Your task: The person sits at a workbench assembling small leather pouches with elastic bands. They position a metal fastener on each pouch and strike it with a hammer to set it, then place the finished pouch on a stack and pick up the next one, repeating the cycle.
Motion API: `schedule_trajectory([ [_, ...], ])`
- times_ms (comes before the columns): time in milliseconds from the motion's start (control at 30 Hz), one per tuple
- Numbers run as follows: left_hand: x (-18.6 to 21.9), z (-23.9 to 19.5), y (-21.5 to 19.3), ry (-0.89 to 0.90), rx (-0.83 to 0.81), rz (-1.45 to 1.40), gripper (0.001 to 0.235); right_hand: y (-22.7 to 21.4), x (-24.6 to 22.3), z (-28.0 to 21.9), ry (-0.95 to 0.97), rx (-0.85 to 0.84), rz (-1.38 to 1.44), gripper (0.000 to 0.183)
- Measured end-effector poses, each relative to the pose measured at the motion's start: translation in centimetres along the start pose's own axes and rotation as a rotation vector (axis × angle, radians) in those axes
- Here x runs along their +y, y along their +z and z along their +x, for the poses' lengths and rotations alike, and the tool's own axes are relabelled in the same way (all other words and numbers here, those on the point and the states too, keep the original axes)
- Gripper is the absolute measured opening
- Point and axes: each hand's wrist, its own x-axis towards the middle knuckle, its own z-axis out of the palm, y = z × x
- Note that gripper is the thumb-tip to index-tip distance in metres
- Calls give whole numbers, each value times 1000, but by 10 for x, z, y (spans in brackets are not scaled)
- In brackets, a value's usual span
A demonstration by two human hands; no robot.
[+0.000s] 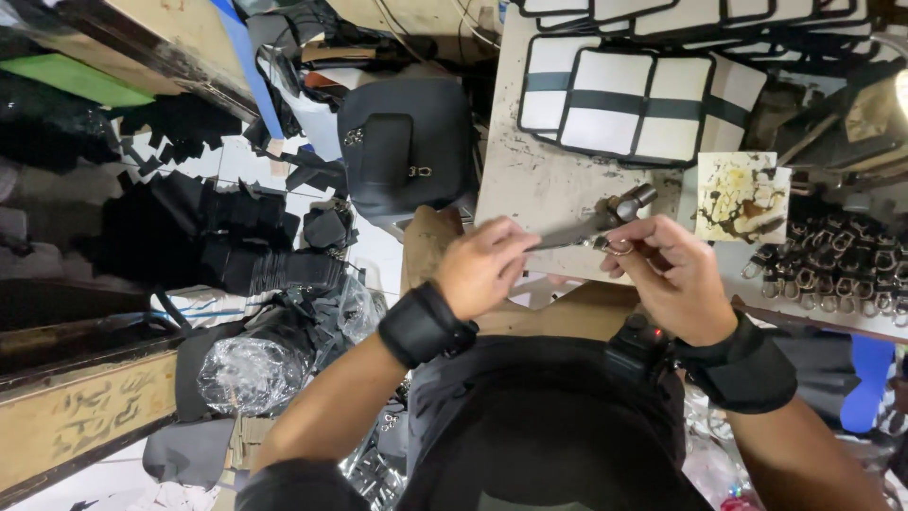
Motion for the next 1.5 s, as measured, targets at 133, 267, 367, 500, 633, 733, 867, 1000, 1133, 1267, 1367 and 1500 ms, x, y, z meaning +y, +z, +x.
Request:
schedule_trajectory([
  [133,2,23,-23,217,197,259,18,-8,19,2,44,-6,-69,18],
  [267,4,14,-4,403,156,436,6,-3,53,-2,36,-137,-447,25],
  [367,-20,-17,40,368,53,391,7,2,67,-10,53,-211,-622,28],
  [500,-34,-45,72,245,-196,319,70,12,65,-10,-22,-279,-773,36],
  [633,-20,-34,55,291,-118,296,42,26,88,-7,-120,-314,-888,41],
  [733,-27,-40,72,300,-114,316,38,33,106,-7,-158,-326,-992,45],
  [867,-30,-46,85,298,-130,340,35,40,125,-9,-162,-305,-1078,45],
  [1000,-32,-50,86,294,-178,356,37,37,148,-13,-194,-271,-1152,35],
  [1133,-35,-52,91,301,-176,373,41,37,151,-15,-227,-244,-1190,25],
  [1267,-34,-51,90,309,-176,407,40,35,158,-19,-298,-243,-1298,24],
  [1367,-34,-50,90,298,-176,396,42,35,164,-21,-350,-232,-1362,23],
  [1500,-32,-53,90,277,-190,383,46,36,146,-17,-422,-225,-1347,23],
])
